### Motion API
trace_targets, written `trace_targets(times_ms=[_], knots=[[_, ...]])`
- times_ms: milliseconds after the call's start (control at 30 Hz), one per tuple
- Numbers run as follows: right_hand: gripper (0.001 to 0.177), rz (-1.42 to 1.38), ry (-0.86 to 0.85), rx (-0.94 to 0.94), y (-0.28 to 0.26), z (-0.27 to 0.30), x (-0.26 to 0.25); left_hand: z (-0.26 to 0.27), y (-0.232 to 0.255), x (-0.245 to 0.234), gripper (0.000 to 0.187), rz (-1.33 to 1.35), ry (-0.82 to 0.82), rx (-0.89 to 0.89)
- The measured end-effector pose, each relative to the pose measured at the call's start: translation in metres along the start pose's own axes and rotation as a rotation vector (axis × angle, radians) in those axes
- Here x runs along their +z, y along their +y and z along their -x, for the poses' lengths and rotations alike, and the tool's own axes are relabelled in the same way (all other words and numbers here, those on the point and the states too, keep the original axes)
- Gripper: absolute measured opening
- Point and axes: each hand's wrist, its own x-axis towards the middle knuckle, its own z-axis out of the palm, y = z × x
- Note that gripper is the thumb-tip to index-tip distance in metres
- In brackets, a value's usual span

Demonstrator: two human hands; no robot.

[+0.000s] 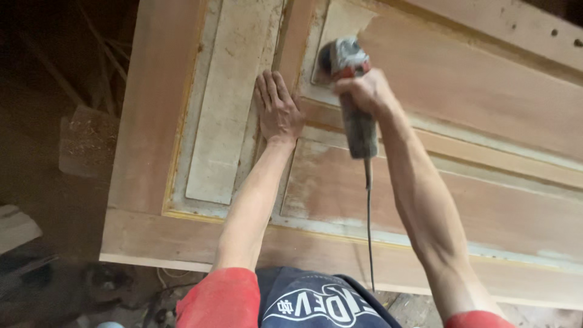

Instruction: The person uses an orbital sander to smooth the surface of a large wooden door. They move the sander across flat panels and along raised edges, generating visible dust while maintaining steady contact with the wood.

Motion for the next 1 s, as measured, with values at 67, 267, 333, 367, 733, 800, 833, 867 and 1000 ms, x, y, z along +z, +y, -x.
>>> trace_targets(times_ms=[67, 267, 333, 367, 733, 800, 833, 867, 1000], knots=[[0.031, -0.002, -0.008, 0.000, 0.005, -0.006, 0.001, 0.001, -0.001, -0.002, 0.065, -0.014, 0.009, -0.001], [0.031, 0.070, 0.019, -0.011, 0.008, -0.027, -0.006, -0.002, -0.001, -0.006, 0.068, -0.068, -0.024, 0.013], [0.032, 0.128, 0.000, -0.062, 0.005, -0.031, -0.009, -0.004, 0.000, -0.005, 0.069, -0.012, 0.001, 0.022], [0.033, 0.137, 0.014, -0.056, 0.002, -0.033, -0.011, -0.006, 0.001, -0.003, 0.069, 0.017, 0.015, 0.024], [0.037, -0.062, 0.011, 0.055, -0.010, -0.037, -0.027, -0.003, 0.005, -0.009, 0.081, -0.037, -0.030, 0.029], [0.035, 0.049, 0.026, -0.059, -0.008, -0.039, -0.020, -0.008, 0.005, -0.009, 0.081, -0.049, -0.037, 0.031], [0.034, 0.108, 0.033, -0.119, -0.012, -0.045, -0.022, -0.012, 0.006, -0.009, 0.081, -0.053, -0.035, 0.030], [0.033, 0.099, 0.036, -0.058, -0.011, -0.047, -0.021, -0.009, 0.006, -0.011, 0.081, -0.060, -0.042, 0.027], [0.033, 0.072, 0.001, -0.028, -0.007, -0.052, -0.016, -0.007, 0.005, -0.011, 0.081, -0.053, -0.034, 0.060]])
